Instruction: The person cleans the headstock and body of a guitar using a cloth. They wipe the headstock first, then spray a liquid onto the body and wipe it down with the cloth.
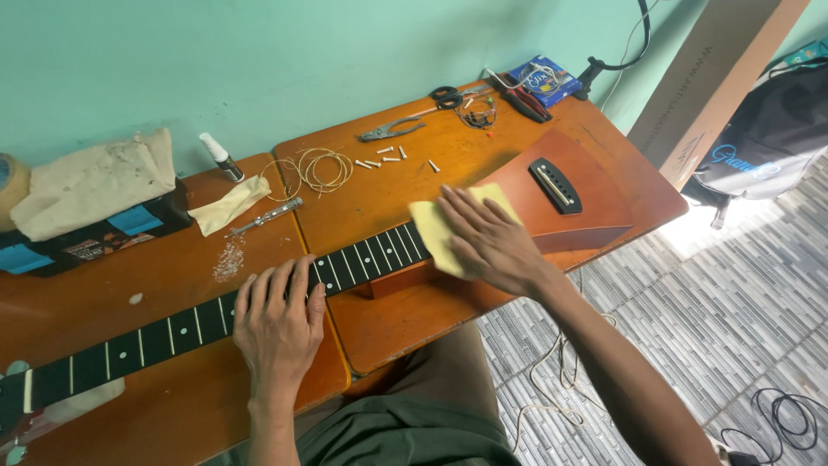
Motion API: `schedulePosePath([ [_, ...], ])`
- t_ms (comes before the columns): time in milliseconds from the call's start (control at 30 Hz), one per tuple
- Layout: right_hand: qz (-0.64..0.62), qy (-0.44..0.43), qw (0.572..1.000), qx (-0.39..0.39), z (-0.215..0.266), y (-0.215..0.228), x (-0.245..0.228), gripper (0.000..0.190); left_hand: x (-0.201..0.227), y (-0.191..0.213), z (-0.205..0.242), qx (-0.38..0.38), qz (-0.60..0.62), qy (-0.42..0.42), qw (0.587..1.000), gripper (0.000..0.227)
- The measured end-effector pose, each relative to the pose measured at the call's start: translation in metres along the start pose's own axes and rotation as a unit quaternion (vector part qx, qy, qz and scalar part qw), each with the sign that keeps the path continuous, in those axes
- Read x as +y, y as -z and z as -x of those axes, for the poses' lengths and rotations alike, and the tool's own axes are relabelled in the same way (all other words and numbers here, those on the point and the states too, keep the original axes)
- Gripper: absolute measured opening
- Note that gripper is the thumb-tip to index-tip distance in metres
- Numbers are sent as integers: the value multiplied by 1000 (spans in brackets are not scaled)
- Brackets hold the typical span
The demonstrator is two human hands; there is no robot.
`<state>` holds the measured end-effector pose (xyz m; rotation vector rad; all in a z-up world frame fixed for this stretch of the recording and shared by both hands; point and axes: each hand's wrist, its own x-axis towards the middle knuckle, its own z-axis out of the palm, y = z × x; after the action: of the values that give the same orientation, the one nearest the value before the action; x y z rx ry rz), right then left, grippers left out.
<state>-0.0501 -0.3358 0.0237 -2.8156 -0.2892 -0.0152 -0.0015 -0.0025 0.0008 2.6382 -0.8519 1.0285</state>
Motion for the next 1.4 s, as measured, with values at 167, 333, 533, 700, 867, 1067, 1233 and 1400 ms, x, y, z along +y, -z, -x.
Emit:
schedulePosePath([
  [167, -33, -75, 996, -15, 18, 6, 40, 72, -4, -2, 2, -3, -6, 3, 1000, 44],
  [333, 6, -76, 997, -20, -54, 10, 54, 70, -4, -4, 3, -4, 1, 5, 1000, 42],
  [533, -69, 92, 992, -43, -85, 11, -15, 79, -3, -1, 0, -8, -4, 0, 1000, 41],
  [700, -110, 47, 993, -1, -67, 15, 42, 41, -3, -2, -1, -3, -4, -1, 1000, 42],
  [867, -75, 35, 993, 86, -75, 3, 97, 60, -6, -5, 0, 0, -5, 3, 1000, 43],
  [1067, 65, -28, 991, -113, -95, -16, -7, 46, -4, -3, -1, 4, 2, 6, 1000, 42],
  [1233, 2, -44, 989, -143, -84, 7, 9, 60, -4, -2, -2, 1, -12, 5, 1000, 44],
  [1400, 143, -167, 969, -114, -85, 29, 133, 73, -3, -2, -4, 9, -12, 7, 1000, 46],
])
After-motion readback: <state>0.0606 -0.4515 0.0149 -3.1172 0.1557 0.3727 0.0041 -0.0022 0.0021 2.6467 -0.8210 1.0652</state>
